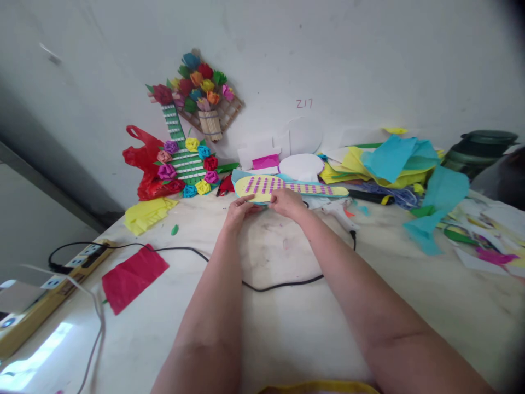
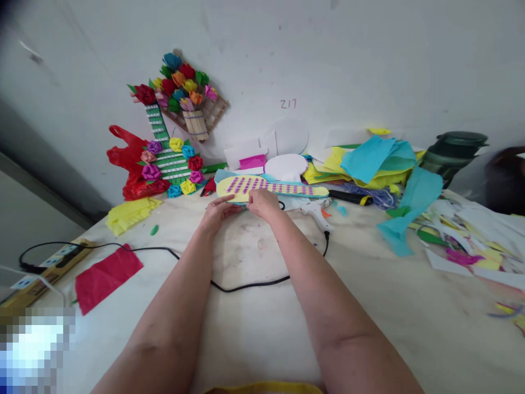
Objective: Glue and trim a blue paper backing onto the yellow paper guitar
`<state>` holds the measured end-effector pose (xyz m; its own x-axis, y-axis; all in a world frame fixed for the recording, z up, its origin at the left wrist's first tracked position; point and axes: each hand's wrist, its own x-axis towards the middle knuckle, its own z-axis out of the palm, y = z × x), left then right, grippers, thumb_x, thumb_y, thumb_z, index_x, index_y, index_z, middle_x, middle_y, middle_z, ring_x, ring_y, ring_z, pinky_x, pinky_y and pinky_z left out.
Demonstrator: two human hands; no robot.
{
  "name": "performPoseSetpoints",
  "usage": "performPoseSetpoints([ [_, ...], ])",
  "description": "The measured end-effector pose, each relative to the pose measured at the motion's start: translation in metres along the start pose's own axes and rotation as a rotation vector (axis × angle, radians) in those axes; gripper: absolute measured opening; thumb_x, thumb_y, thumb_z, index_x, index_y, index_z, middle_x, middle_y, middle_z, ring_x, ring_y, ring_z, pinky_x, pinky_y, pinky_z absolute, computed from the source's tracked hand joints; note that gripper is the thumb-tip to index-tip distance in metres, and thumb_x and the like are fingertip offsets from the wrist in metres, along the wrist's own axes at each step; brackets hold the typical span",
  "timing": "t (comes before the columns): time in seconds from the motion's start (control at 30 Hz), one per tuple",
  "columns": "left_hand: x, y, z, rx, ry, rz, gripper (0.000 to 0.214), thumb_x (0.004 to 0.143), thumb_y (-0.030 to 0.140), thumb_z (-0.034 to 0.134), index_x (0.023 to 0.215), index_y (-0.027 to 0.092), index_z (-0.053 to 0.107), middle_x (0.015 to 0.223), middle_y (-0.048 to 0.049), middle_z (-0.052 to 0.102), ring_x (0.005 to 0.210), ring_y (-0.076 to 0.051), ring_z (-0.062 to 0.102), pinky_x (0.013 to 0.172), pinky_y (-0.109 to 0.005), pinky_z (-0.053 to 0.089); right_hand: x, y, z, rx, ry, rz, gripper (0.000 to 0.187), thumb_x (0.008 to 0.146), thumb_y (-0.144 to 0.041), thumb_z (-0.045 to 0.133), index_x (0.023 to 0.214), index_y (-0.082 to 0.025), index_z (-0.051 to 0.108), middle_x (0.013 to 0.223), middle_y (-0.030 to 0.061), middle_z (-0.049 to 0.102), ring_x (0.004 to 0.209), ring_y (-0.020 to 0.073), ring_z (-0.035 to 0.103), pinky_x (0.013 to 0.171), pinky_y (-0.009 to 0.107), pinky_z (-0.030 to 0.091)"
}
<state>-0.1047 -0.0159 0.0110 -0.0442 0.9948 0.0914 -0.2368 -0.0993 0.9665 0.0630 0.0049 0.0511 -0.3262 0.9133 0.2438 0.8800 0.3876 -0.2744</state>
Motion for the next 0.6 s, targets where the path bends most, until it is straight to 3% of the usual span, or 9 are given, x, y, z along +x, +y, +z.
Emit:
performPoseSetpoints([
  [0.6,0.0006,-0.0009,-0.0009,-0.037,-0.008,-0.007,0.046,0.063,0.012,0.061,0.108,0.005,0.055,0.068,-0.0105,0.068,0.07,-0.021,0.066,0.08,-0.037,0.048,-0.0003,-0.0018,-0.0028,-0.034,-0.003,0.005,0.012,0.071,-0.032,0.058,0.078,-0.024,0.064,0.089,0.002,0.066,0.085,0.0188,0.058,0.065,0.026,0.04],
])
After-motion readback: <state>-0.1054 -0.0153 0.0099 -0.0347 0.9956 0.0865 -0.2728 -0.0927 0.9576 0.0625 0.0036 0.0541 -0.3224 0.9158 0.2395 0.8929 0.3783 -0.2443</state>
